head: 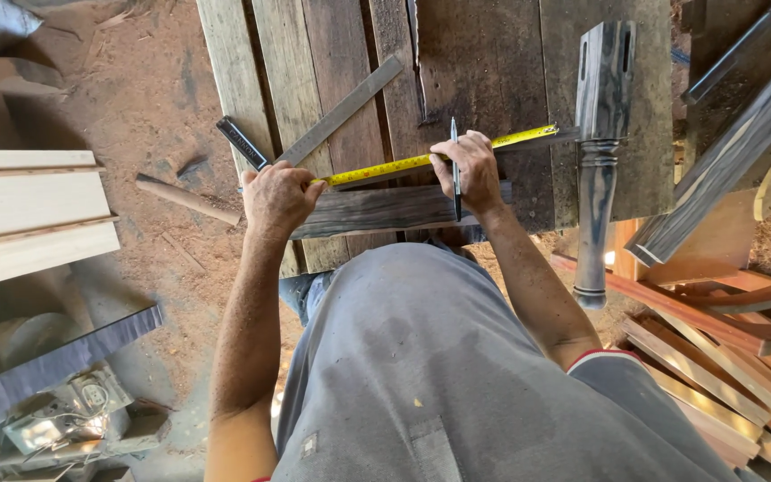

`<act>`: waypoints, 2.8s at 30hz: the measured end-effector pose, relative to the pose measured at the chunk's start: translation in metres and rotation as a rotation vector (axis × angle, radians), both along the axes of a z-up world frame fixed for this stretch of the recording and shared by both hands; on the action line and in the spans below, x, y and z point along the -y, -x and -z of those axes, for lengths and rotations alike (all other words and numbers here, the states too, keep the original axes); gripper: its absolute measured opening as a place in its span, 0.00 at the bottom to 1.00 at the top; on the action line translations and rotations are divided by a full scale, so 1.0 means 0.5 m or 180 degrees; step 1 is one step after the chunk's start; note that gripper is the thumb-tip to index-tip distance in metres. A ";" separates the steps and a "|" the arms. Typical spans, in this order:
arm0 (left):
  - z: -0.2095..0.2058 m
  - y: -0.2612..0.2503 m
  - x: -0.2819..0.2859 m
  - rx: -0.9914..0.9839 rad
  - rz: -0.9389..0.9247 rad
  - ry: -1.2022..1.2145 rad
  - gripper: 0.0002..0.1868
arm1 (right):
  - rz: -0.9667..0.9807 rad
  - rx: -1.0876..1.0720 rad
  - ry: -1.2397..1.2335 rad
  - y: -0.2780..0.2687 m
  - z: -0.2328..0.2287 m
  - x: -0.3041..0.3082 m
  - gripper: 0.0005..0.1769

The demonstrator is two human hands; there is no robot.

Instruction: The recorder uses a tape measure and a ruler to measure and mark wooden components on a workbench in a workshop.

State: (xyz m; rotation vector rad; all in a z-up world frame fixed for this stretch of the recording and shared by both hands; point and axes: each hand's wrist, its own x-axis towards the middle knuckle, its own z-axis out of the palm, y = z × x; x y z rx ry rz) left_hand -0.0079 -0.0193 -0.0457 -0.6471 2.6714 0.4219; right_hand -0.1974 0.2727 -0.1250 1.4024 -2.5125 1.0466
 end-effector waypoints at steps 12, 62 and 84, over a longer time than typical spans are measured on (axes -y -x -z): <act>-0.016 0.002 -0.005 -0.0044 -0.0098 -0.0022 0.16 | 0.0051 0.0080 0.0003 -0.004 -0.009 0.002 0.06; -0.019 0.002 -0.016 -0.0168 -0.0089 0.0059 0.16 | 0.0274 -0.0294 0.0115 -0.032 -0.040 0.011 0.06; -0.027 0.016 -0.008 0.0140 -0.0016 -0.0066 0.18 | 0.0306 -0.0114 0.0017 -0.028 -0.027 0.009 0.05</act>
